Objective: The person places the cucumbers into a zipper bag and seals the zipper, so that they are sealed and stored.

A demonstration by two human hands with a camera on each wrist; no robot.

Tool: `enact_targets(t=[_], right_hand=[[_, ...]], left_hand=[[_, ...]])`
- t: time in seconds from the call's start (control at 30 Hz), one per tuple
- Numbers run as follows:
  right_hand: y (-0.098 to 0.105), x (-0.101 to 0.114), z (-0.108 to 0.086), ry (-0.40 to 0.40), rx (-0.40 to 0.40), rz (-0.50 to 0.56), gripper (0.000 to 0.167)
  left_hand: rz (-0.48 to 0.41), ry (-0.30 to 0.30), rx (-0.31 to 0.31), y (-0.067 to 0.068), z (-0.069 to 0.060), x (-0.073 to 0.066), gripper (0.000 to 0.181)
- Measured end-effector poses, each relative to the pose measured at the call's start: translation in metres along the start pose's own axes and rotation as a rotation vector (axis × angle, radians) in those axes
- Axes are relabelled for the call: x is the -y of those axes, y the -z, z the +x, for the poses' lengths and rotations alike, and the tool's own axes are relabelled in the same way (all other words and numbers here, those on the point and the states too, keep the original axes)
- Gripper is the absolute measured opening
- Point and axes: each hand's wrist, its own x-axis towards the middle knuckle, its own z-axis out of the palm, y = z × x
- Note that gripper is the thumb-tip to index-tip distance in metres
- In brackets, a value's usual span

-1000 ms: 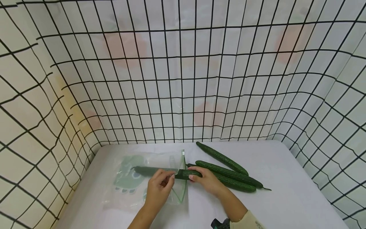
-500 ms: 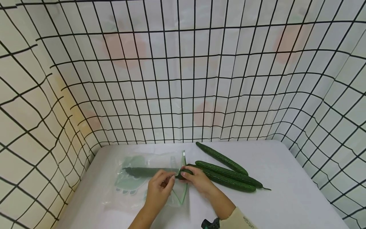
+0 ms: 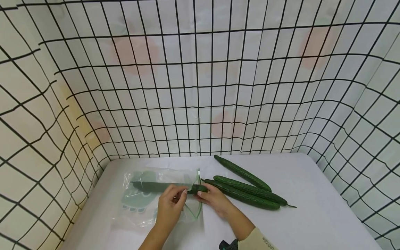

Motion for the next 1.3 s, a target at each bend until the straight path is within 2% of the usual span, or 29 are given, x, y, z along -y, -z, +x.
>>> enact_targets(t=[0.17, 0.3, 0.47, 0.6, 0.7, 0.8, 1.17, 1.3], right_hand=[[-0.006, 0.000, 0.004, 0.013, -0.069, -0.119, 0.053], [-0.013, -0.001, 0.008, 0.013, -0.158, -0.235, 0.047], [-0.021, -0.001, 0.011, 0.036, -0.275, -0.391, 0.041], [-0.026, -0.002, 0.014, 0.051, -0.319, -0.497, 0.045], [-0.026, -0.001, 0.016, 0.049, -0.327, -0.500, 0.048], [-0.026, 0.000, 0.020, 0.037, -0.314, -0.461, 0.047], [-0.024, 0.006, 0.026, -0.033, -0.302, -0.373, 0.042], [-0.023, 0.004, 0.022, -0.021, -0.309, -0.369, 0.042]], left_hand=[[-0.019, -0.006, -0.001, 0.002, 0.003, -0.015, 0.015], [-0.034, -0.019, -0.004, 0.006, 0.003, -0.024, 0.014], [-0.048, 0.024, 0.005, 0.010, 0.004, -0.028, 0.014], [-0.055, 0.050, 0.013, 0.011, 0.004, -0.029, 0.014], [-0.058, 0.050, 0.016, 0.010, 0.004, -0.028, 0.014], [-0.054, 0.054, 0.011, 0.011, 0.004, -0.027, 0.013], [-0.046, 0.125, 0.010, 0.010, 0.006, -0.026, 0.013], [-0.033, 0.132, 0.006, 0.008, 0.005, -0.016, 0.014]])
